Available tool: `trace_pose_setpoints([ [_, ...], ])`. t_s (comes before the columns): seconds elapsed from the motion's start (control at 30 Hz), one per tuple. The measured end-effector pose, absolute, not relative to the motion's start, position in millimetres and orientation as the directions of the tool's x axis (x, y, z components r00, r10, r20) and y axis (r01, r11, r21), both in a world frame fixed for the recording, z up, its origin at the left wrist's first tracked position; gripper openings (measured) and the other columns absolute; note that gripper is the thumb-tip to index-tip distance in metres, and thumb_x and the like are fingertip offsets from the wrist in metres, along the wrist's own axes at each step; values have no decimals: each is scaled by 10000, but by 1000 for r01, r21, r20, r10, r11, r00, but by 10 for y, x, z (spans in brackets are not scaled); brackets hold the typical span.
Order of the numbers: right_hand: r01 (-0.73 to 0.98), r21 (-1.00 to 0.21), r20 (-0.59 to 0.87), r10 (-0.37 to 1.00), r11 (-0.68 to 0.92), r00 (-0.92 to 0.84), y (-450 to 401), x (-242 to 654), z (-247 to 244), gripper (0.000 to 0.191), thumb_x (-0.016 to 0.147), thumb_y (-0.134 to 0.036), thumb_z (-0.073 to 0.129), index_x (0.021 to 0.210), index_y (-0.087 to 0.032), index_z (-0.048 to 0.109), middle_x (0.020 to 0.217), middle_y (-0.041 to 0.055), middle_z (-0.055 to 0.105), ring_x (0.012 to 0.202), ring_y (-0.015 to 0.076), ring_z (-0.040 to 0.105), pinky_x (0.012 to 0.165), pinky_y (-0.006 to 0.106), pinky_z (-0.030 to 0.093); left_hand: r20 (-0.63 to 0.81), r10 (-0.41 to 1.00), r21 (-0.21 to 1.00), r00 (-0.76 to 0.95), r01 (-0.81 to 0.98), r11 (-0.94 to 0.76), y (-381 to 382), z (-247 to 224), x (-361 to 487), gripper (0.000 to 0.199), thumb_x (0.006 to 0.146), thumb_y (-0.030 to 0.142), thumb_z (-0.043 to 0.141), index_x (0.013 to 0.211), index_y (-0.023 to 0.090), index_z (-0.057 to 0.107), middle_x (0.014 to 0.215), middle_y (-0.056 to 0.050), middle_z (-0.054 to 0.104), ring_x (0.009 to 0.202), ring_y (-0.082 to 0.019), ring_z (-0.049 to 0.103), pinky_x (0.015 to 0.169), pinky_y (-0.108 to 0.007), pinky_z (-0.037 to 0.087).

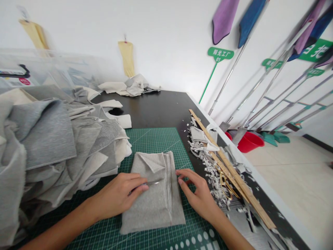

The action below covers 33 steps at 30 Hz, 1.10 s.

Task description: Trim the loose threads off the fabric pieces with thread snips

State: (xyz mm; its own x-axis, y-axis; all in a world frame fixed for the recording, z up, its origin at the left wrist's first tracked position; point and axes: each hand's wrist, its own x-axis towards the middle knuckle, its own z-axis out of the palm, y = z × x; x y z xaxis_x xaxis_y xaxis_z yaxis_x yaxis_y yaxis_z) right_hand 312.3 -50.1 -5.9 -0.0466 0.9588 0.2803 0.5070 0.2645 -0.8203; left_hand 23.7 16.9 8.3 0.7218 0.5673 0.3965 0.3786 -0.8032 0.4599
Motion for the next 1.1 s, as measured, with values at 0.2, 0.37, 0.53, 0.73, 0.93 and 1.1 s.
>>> trace_pose_setpoints([
  [0.2, 518, -810, 295, 954, 276, -47, -507, 3129, -71, 267, 984, -219, 561, 1205, -249, 708, 1145, 74, 731, 996, 196, 714, 757, 296, 604, 283, 544, 446, 790, 394, -803, 66, 273, 190, 380, 1071, 314, 462, 1427, 279, 587, 927, -21, 737, 761, -172, 718, 680, -265, 571],
  [0.37, 519, -813, 280, 959, 265, -50, -509, 3125, -72, 270, 985, -220, 561, 1215, -245, 700, 1139, 72, 734, 1004, 197, 712, 759, 297, 602, 70, 619, 437, 782, 534, -724, 69, 244, 158, 481, 1027, 458, 533, 1487, 320, 527, 1352, -65, 690, 1162, -294, 695, 961, -465, 578],
  [0.53, 510, -819, 281, 959, 262, -42, -510, 3130, -72, 259, 988, -227, 563, 1208, -251, 698, 1156, 65, 736, 1014, 194, 710, 768, 295, 603, -21, 655, 518, 756, 568, -640, 138, 218, 146, 413, 1049, 495, 466, 1370, 307, 647, 1340, -48, 701, 1254, -299, 639, 1068, -517, 508],
  [0.73, 504, -824, 275, 961, 258, -42, -514, 3134, -81, 263, 989, -229, 559, 1214, -246, 693, 1139, 68, 731, 1013, 193, 707, 761, 294, 601, 3, 662, 609, 749, 524, -595, 201, 181, 77, 340, 1002, 490, 567, 1273, 343, 711, 1260, -40, 727, 1170, -264, 672, 1029, -439, 531],
  [0.93, 500, -826, 275, 960, 261, -48, -535, 3135, -92, 267, 991, -226, 558, 1223, -249, 690, 1137, 66, 728, 1012, 189, 703, 766, 294, 601, 69, 660, 622, 748, 485, -615, 246, 42, 19, 330, 964, 473, 640, 1222, 299, 750, 1163, -54, 764, 1101, -251, 692, 1002, -381, 539],
  [1.1, 499, -825, 283, 958, 267, -45, -537, 3131, -93, 274, 992, -228, 560, 1235, -246, 686, 1145, 72, 728, 1018, 193, 704, 770, 298, 603, 115, 606, 643, 787, 406, -650, 280, 150, 63, 255, 967, 405, 650, 1156, 283, 769, 1012, -30, 762, 927, -193, 712, 849, -285, 548],
])
